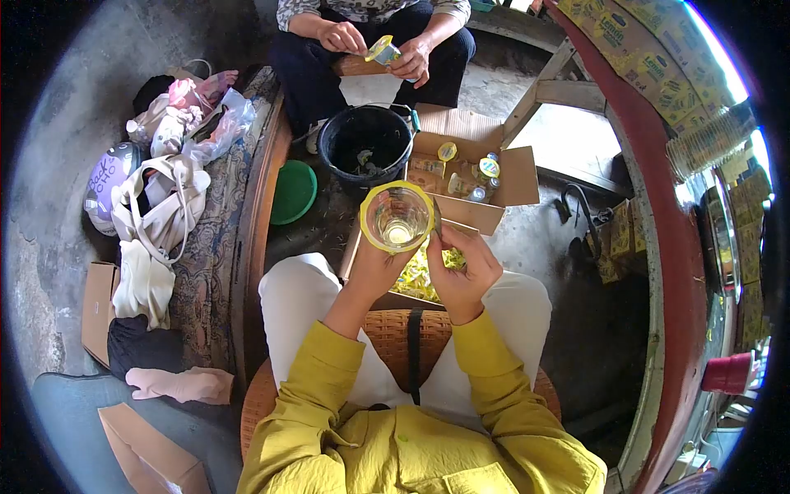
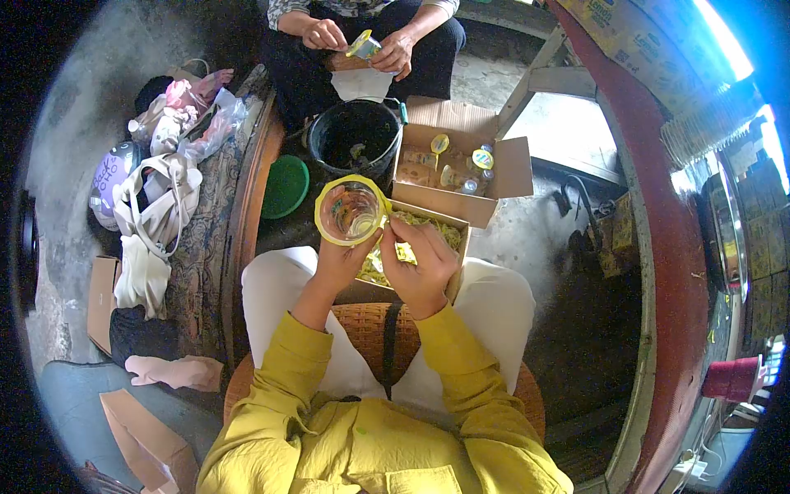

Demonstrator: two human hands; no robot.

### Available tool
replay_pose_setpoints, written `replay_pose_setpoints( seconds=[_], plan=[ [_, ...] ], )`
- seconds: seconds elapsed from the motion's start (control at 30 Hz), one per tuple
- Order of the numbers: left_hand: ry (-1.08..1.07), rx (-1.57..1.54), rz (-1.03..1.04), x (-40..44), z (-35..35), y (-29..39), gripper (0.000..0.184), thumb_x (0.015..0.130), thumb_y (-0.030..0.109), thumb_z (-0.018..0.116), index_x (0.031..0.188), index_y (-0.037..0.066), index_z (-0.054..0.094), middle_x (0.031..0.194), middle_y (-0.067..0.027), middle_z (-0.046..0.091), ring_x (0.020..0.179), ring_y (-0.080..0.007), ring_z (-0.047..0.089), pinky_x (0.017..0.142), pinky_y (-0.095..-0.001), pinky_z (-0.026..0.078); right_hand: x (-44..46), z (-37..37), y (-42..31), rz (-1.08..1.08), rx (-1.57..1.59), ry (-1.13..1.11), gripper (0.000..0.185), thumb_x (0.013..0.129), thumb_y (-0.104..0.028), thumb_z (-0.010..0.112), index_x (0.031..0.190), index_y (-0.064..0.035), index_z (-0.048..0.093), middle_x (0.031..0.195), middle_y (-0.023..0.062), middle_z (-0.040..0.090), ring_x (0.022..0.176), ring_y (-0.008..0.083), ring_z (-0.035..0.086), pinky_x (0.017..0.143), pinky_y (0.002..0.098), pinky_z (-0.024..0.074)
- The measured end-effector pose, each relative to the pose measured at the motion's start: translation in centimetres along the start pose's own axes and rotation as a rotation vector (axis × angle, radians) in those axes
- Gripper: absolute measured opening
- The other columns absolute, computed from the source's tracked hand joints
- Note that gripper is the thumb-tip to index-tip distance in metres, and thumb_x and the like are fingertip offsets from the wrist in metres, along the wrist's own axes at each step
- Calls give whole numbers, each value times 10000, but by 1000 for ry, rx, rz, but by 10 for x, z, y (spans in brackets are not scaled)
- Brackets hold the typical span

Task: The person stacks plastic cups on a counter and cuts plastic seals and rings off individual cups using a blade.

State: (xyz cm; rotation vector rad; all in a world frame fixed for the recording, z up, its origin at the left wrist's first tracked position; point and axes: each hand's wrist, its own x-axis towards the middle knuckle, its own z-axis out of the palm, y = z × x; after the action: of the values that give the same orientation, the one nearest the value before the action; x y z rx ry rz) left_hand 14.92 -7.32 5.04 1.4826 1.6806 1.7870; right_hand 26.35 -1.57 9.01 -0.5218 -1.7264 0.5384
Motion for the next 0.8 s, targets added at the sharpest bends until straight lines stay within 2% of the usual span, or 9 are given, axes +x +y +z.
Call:
replay_pose_setpoints(
  seconds=[0.1,0.23,0.33,0.43,0.8],
  plan=[
    [-19,24,76,-1,2,-2,723,736,12,652,1289,5,188,1161,-156,438,1065,-229,478,905,-336,393,1,-1,1,5,-33,7,175,645,57,665,813,16,635,657,109,598,549,192,579,508,252,458],
    [-83,25,74,-3,5,3,699,742,37,656,1279,-12,212,1161,-154,453,1073,-223,476,913,-337,385,1,-2,6,29,-1,37,178,644,55,665,815,18,635,660,110,602,554,188,583,509,251,461],
    [-54,-5,86,-1,6,0,700,747,28,649,1283,-12,201,1148,-153,462,1064,-221,483,907,-332,389,2,-4,3,17,-26,38,194,643,63,677,822,15,624,713,107,623,595,150,607,528,224,467],
    [17,-56,-1,-2,6,4,687,752,14,638,1281,-7,199,1137,-150,470,1051,-221,492,898,-326,394,2,-3,-1,18,8,42,163,637,53,672,790,17,630,667,108,610,558,177,593,514,248,467],
    [8,75,40,-3,6,-1,686,756,6,629,1275,-19,181,1110,-145,491,1016,-209,513,885,-318,396,-1,0,-2,-8,-56,46,168,632,45,683,789,9,633,656,115,600,541,196,581,501,252,455]
  ],
)
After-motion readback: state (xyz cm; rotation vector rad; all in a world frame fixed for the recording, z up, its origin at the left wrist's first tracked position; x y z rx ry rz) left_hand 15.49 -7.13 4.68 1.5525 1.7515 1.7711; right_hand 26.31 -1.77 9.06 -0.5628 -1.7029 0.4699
